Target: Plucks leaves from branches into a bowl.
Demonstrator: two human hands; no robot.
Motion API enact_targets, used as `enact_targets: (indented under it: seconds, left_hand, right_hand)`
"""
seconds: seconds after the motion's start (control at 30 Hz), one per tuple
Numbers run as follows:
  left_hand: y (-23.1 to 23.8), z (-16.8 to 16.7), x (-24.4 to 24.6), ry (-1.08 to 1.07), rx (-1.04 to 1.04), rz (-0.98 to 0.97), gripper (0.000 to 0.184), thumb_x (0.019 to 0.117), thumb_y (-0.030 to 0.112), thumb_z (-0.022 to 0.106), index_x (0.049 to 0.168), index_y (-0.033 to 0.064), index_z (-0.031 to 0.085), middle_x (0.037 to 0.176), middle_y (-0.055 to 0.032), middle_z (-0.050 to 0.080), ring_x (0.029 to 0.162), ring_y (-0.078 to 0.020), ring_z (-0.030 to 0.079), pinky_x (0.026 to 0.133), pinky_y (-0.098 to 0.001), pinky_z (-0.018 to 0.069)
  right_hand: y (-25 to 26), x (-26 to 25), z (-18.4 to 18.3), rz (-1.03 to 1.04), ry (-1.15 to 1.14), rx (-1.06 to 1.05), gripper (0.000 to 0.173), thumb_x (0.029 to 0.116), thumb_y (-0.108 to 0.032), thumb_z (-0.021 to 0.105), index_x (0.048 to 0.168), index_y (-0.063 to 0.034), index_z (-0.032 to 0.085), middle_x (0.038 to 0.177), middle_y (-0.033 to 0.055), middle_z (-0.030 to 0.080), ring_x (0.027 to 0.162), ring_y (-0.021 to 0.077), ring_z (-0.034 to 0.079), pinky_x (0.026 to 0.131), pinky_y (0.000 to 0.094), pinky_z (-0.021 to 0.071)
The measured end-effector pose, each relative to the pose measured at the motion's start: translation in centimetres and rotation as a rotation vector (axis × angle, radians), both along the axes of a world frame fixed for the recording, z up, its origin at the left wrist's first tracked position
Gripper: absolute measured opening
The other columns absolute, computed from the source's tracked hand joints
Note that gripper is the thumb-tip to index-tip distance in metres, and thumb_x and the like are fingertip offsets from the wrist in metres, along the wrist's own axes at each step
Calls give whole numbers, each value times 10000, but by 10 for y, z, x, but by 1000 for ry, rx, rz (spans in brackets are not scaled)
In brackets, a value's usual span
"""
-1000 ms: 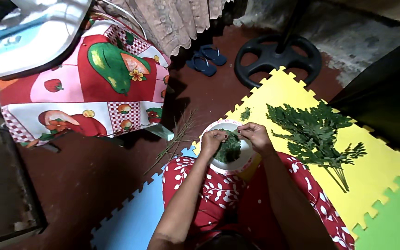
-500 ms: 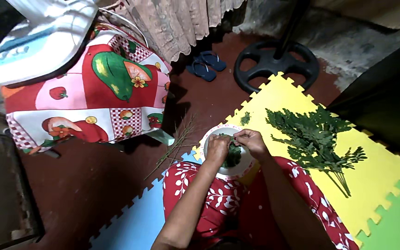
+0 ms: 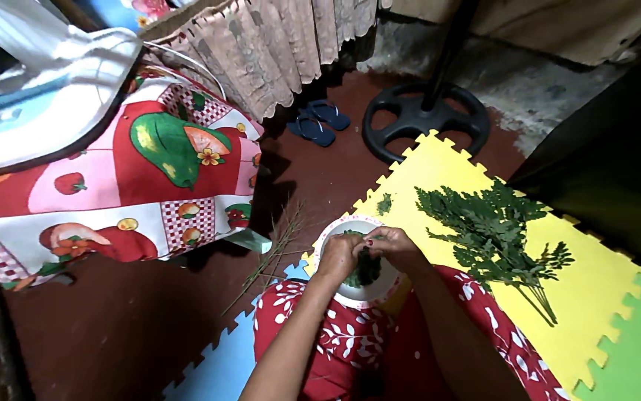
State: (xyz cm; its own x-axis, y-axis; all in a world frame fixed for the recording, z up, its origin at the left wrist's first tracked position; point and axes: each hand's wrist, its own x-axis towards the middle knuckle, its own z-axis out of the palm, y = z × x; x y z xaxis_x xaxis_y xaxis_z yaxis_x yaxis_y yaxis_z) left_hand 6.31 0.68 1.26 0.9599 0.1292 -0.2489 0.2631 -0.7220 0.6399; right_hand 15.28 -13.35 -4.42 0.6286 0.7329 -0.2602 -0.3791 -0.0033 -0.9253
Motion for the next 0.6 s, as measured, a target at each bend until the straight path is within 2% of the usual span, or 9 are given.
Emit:
enact_targets:
  seconds: [0.07, 0.2, 0.3, 0.37, 0.4, 0.43, 0.5, 0.53, 0.6]
  left_hand:
    - [2, 4, 2, -33, -122, 36, 272, 1040, 85, 520, 1020, -116, 703, 1012, -256, 705, 1029, -359, 672, 985, -486, 480]
    - [8, 8, 15, -45, -289, 67, 252, 1036, 85, 529, 1023, -78, 721, 994, -169, 717, 956, -192, 665, 925, -373, 508]
    - [14, 5, 35, -55, -346, 90, 239, 1031, 74, 534, 1023, -87, 710, 970, -144, 713, 913, -133, 651, 898, -326, 512]
    - [16, 1, 55, -57, -370, 140, 220, 1029, 58, 529, 1011, -79, 701, 905, -82, 685, 827, -49, 604, 819, -243, 499]
    - [16, -2, 68, -39, -353, 163, 220, 1037, 61, 525, 1026, -72, 701, 902, -77, 681, 814, -46, 599, 804, -234, 499]
    - [15, -8, 82, -7, -307, 181, 231, 1046, 74, 521, 1059, -67, 704, 944, -108, 694, 855, -97, 624, 838, -278, 509]
    - [12, -28, 112, 75, -169, 167, 270, 1061, 100, 515, 1163, -68, 701, 1153, -221, 686, 1095, -290, 649, 1013, -437, 483]
    - [10, -41, 128, 120, -95, 136, 288, 1068, 110, 510, 1203, -71, 689, 1243, -263, 648, 1212, -367, 604, 1087, -496, 436]
    - [4, -73, 153, 219, 73, 50, 299, 1070, 136, 507, 1234, -40, 684, 1318, -282, 605, 1311, -433, 527, 1123, -576, 381]
  right_hand:
    - [-3, 1, 2, -4, 77, 80, 142, 953, 3, 518, 946, -53, 649, 713, -78, 653, 616, 17, 605, 644, 217, 541]
    - [-6, 9, 7, -53, 140, 144, 187, 956, -7, 504, 909, -95, 662, 705, -97, 650, 605, 2, 594, 623, 197, 529]
    - [-18, 19, 11, -210, 137, 110, 218, 976, 7, 450, 918, -108, 625, 714, -110, 626, 616, -13, 579, 628, 170, 512]
    - [-27, 32, 9, -362, 143, 128, 264, 972, 31, 433, 901, -114, 642, 702, -112, 629, 603, -15, 577, 613, 158, 509]
    - [-29, 37, 5, -426, 137, 140, 263, 975, 35, 437, 913, -106, 650, 710, -105, 634, 608, -8, 583, 612, 161, 513]
    - [-30, 40, 2, -481, 135, 142, 255, 985, 38, 450, 929, -94, 661, 722, -94, 647, 619, 1, 594, 620, 169, 521]
    - [-28, 43, 0, -566, 155, 84, 208, 1005, 45, 464, 965, -59, 639, 739, -74, 647, 630, 17, 607, 639, 180, 541]
    - [-25, 44, 1, -595, 177, 41, 176, 1011, 45, 472, 981, -42, 622, 742, -66, 643, 625, 21, 609, 640, 183, 547]
    - [-19, 45, 2, -633, 220, -36, 117, 1014, 44, 503, 1014, 1, 612, 750, -34, 640, 611, 36, 609, 632, 194, 553]
